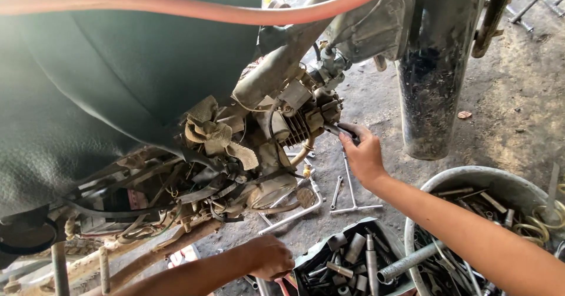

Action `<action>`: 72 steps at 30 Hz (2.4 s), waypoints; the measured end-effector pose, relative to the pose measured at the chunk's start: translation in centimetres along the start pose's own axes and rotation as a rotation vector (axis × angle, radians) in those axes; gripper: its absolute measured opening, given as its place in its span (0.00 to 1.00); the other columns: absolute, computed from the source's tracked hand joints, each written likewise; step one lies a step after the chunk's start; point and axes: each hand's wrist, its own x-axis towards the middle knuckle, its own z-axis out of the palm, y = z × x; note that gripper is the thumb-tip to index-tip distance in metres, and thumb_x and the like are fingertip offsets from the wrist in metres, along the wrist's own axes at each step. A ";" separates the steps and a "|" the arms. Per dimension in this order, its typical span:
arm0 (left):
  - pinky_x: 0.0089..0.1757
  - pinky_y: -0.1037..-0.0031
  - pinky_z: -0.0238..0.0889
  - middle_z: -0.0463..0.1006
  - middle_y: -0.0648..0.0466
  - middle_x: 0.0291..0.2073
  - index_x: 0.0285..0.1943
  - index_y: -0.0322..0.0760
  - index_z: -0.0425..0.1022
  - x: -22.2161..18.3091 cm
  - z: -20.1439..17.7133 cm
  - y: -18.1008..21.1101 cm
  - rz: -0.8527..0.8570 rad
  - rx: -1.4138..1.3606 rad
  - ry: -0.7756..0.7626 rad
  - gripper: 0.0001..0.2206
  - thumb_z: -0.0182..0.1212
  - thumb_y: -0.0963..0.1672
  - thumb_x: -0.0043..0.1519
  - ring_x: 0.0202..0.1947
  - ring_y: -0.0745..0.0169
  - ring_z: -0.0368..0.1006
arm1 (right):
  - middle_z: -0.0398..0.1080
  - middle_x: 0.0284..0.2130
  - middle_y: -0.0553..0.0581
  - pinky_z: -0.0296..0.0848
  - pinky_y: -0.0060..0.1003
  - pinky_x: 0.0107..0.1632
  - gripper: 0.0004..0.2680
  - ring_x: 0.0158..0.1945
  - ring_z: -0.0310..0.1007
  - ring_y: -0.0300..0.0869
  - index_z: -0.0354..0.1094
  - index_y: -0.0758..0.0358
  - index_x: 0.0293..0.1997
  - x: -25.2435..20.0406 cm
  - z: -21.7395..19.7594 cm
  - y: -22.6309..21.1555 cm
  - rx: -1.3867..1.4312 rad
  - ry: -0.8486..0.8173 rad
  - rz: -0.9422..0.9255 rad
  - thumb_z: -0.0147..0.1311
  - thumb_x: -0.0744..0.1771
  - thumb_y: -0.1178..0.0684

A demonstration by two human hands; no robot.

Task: The person works on the engine of a motorcycle held in a repair stand, using wrenches to loosen and tighten fasteners on the engine cylinder area. They pick tools and bolts from a bucket and a tray on the ground, and near the end pick up a cylindrical metal part and a hammer while continuing to work on the engine.

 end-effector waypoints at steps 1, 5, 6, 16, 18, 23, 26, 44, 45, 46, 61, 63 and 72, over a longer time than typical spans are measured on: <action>0.33 0.64 0.70 0.74 0.53 0.29 0.38 0.35 0.75 0.0 -0.3 0.2 -0.013 -0.010 0.012 0.12 0.60 0.48 0.66 0.32 0.56 0.73 | 0.75 0.35 0.57 0.70 0.32 0.32 0.10 0.30 0.69 0.35 0.73 0.65 0.54 0.1 0.3 -0.2 0.023 -0.023 0.031 0.57 0.68 0.57; 0.36 0.62 0.70 0.75 0.52 0.30 0.38 0.34 0.76 0.3 -1.3 0.5 -0.045 -0.039 0.005 0.13 0.58 0.48 0.70 0.34 0.56 0.75 | 0.76 0.37 0.59 0.78 0.35 0.34 0.13 0.31 0.76 0.41 0.63 0.68 0.56 0.7 1.4 0.4 0.434 -0.137 0.275 0.54 0.67 0.57; 0.36 0.62 0.70 0.75 0.52 0.30 0.38 0.34 0.76 0.3 -1.5 0.5 -0.043 -0.037 0.004 0.13 0.58 0.48 0.70 0.34 0.56 0.75 | 0.76 0.37 0.59 0.78 0.35 0.34 0.13 0.31 0.76 0.41 0.63 0.68 0.56 1.0 1.5 1.0 0.434 -0.133 0.274 0.54 0.67 0.57; 0.35 0.65 0.70 0.74 0.52 0.29 0.38 0.35 0.76 1.5 -1.9 0.8 -0.046 -0.059 -0.030 0.12 0.55 0.46 0.71 0.32 0.58 0.73 | 0.74 0.41 0.61 0.79 0.35 0.39 0.11 0.37 0.75 0.41 0.59 0.64 0.56 0.9 2.5 5.1 0.281 -0.185 -0.061 0.54 0.71 0.52; 0.34 0.64 0.70 0.74 0.52 0.29 0.38 0.35 0.75 1.4 -2.7 1.4 -0.080 -0.050 -0.062 0.12 0.55 0.47 0.71 0.32 0.57 0.73 | 0.73 0.43 0.61 0.79 0.35 0.40 0.14 0.37 0.74 0.41 0.57 0.59 0.60 -0.7 3.2 8.0 0.447 -0.210 0.024 0.53 0.70 0.51; 0.36 0.58 0.70 0.76 0.49 0.32 0.39 0.35 0.75 1.3 -3.2 1.9 -0.106 -0.098 0.047 0.15 0.55 0.50 0.70 0.37 0.49 0.76 | 0.76 0.29 0.71 0.74 0.53 0.39 0.15 0.36 0.76 0.61 0.71 0.67 0.36 -7.1 4.7 20.2 -0.575 -0.333 -0.015 0.59 0.65 0.40; 0.37 0.54 0.68 0.78 0.48 0.33 0.37 0.36 0.76 1.1 -2.2 1.7 -0.001 -0.119 0.148 0.16 0.66 0.52 0.53 0.40 0.42 0.76 | 0.74 0.23 0.71 0.74 0.53 0.33 0.18 0.29 0.76 0.62 0.73 0.71 0.26 -7.9 5.9 30.4 -0.656 -0.298 0.039 0.67 0.60 0.41; 0.41 0.54 0.72 0.83 0.50 0.43 0.45 0.45 0.81 1.6 -0.3 2.5 -0.011 -0.024 -0.033 0.12 0.50 0.49 0.67 0.46 0.44 0.79 | 0.77 0.39 0.71 0.80 0.50 0.51 0.09 0.46 0.80 0.61 0.73 0.68 0.40 -9.7 8.4 23.3 -0.913 -0.274 0.295 0.54 0.63 0.52; 0.41 0.54 0.72 0.83 0.50 0.43 0.45 0.45 0.81 1.3 -0.8 2.7 -0.006 -0.019 -0.034 0.12 0.50 0.49 0.67 0.46 0.44 0.79 | 0.77 0.39 0.71 0.80 0.50 0.51 0.09 0.46 0.80 0.61 0.73 0.68 0.40 -9.4 8.1 23.0 -0.913 -0.267 0.298 0.54 0.63 0.52; 0.41 0.54 0.72 0.83 0.50 0.43 0.44 0.44 0.80 1.1 -1.1 2.8 0.005 -0.028 -0.020 0.12 0.51 0.48 0.67 0.45 0.44 0.79 | 0.76 0.37 0.71 0.79 0.52 0.49 0.11 0.45 0.79 0.62 0.70 0.69 0.43 -9.2 7.7 22.8 -0.884 -0.308 0.271 0.55 0.63 0.51; 0.39 0.54 0.70 0.81 0.50 0.37 0.41 0.39 0.76 1.9 -4.4 5.2 0.133 -0.083 0.142 0.08 0.56 0.46 0.61 0.42 0.44 0.78 | 0.65 0.22 0.51 0.69 0.37 0.28 0.06 0.23 0.65 0.38 0.68 0.67 0.45 -8.2 -0.7 2.4 0.309 -0.440 0.456 0.47 0.68 0.57; 0.38 0.54 0.71 0.80 0.50 0.37 0.41 0.39 0.75 2.3 -5.3 5.7 0.163 -0.051 0.153 0.08 0.56 0.46 0.60 0.42 0.44 0.78 | 0.70 0.24 0.52 0.75 0.37 0.31 0.05 0.25 0.71 0.39 0.65 0.68 0.41 -8.4 0.4 3.2 0.378 -0.481 0.490 0.47 0.66 0.58; 0.32 0.64 0.69 0.75 0.49 0.35 0.43 0.35 0.69 2.9 -10.2 6.9 0.402 -0.041 0.526 0.07 0.57 0.44 0.64 0.37 0.50 0.76 | 0.66 0.22 0.51 0.65 0.35 0.25 0.09 0.22 0.64 0.38 0.63 0.62 0.35 -8.2 3.8 3.3 0.563 -0.249 0.533 0.47 0.69 0.47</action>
